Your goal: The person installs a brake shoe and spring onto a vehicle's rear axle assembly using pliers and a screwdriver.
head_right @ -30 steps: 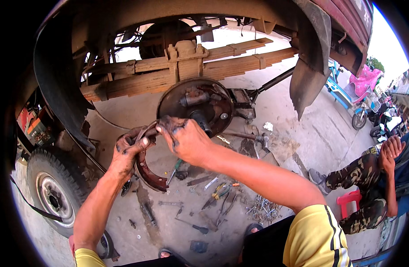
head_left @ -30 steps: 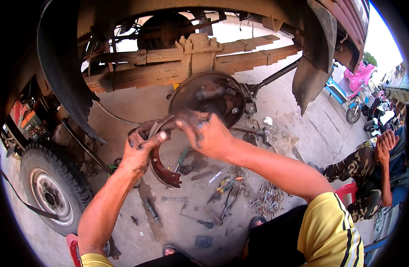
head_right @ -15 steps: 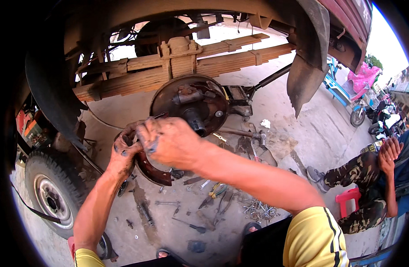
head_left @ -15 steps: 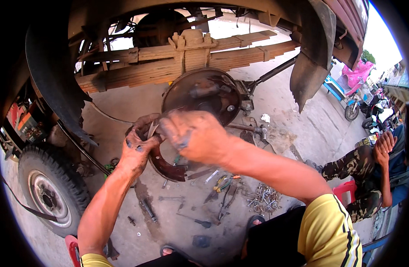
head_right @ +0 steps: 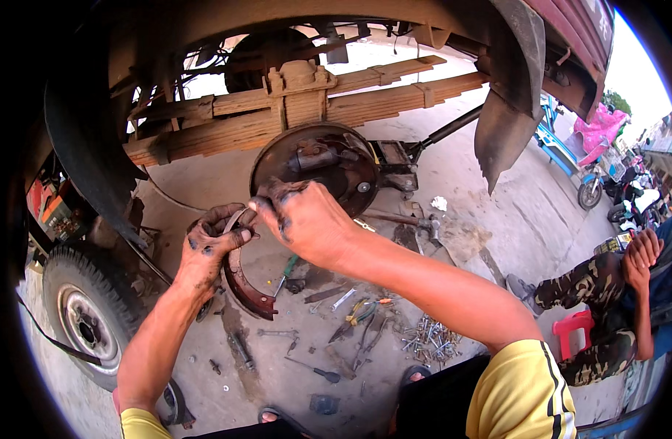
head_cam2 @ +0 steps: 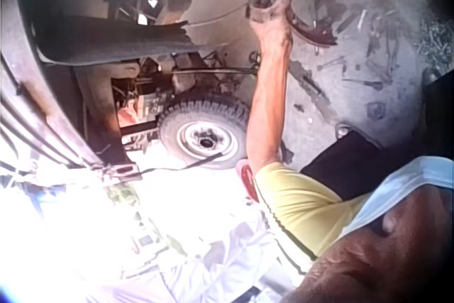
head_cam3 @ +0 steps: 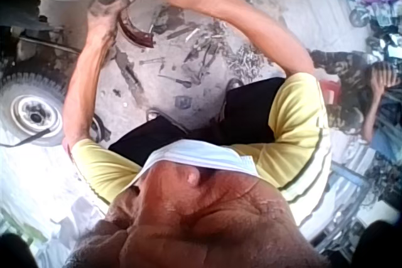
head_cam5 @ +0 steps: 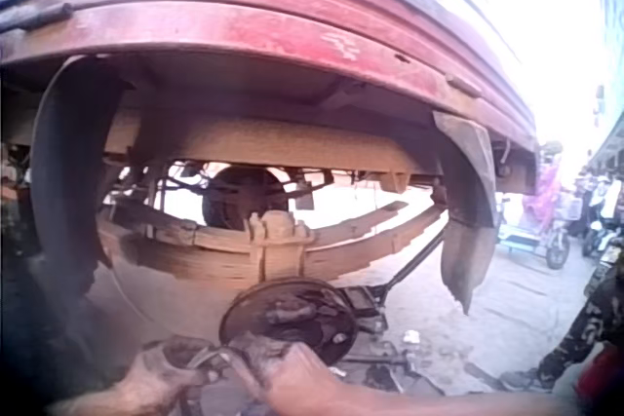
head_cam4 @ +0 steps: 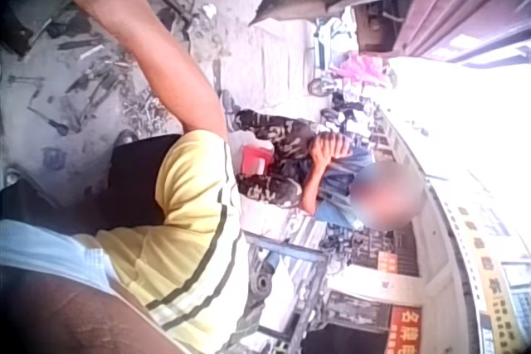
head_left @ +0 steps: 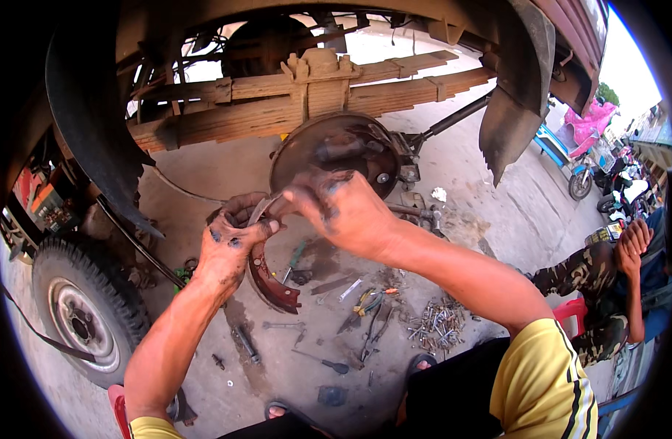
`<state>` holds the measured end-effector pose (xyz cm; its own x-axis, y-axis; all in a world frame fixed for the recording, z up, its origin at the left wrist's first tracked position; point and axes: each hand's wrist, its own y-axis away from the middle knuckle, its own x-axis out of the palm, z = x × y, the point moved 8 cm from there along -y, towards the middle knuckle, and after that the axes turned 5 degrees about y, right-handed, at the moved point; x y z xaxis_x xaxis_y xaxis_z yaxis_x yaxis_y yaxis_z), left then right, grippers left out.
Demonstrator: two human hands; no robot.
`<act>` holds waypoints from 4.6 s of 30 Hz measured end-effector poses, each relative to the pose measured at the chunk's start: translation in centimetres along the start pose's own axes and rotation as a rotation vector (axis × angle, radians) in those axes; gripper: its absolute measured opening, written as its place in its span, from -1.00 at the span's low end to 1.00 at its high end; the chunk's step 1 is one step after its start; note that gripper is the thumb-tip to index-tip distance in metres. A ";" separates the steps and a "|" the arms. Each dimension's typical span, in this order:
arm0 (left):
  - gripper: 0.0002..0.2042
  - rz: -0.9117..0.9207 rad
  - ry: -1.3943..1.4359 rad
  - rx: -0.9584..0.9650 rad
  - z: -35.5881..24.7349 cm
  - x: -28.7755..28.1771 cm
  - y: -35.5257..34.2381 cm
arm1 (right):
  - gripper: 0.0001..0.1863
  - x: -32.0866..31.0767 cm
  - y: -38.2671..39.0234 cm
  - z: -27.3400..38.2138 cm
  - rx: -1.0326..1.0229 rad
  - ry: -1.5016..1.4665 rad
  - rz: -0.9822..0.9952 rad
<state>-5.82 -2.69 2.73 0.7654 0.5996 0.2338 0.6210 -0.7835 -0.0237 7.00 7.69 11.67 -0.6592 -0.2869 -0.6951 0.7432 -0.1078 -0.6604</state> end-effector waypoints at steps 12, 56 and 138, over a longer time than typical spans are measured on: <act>-0.55 0.032 0.083 0.000 0.4 -0.6 -0.7 | -0.79 1.1 2.3 3.7 -0.387 0.311 0.041; -0.42 0.207 0.016 -0.076 1.2 -0.1 -0.7 | -0.76 1.3 2.6 5.6 -0.422 0.386 0.145; -0.47 -0.103 -0.208 0.355 -1.4 2.2 -3.6 | -0.22 -4.7 2.6 -9.6 0.234 0.248 -0.250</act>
<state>-6.57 1.21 4.74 0.6914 0.7206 0.0523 0.6880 -0.6345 -0.3524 10.91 17.85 10.49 -0.8088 0.0100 -0.5880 0.5442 -0.3665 -0.7547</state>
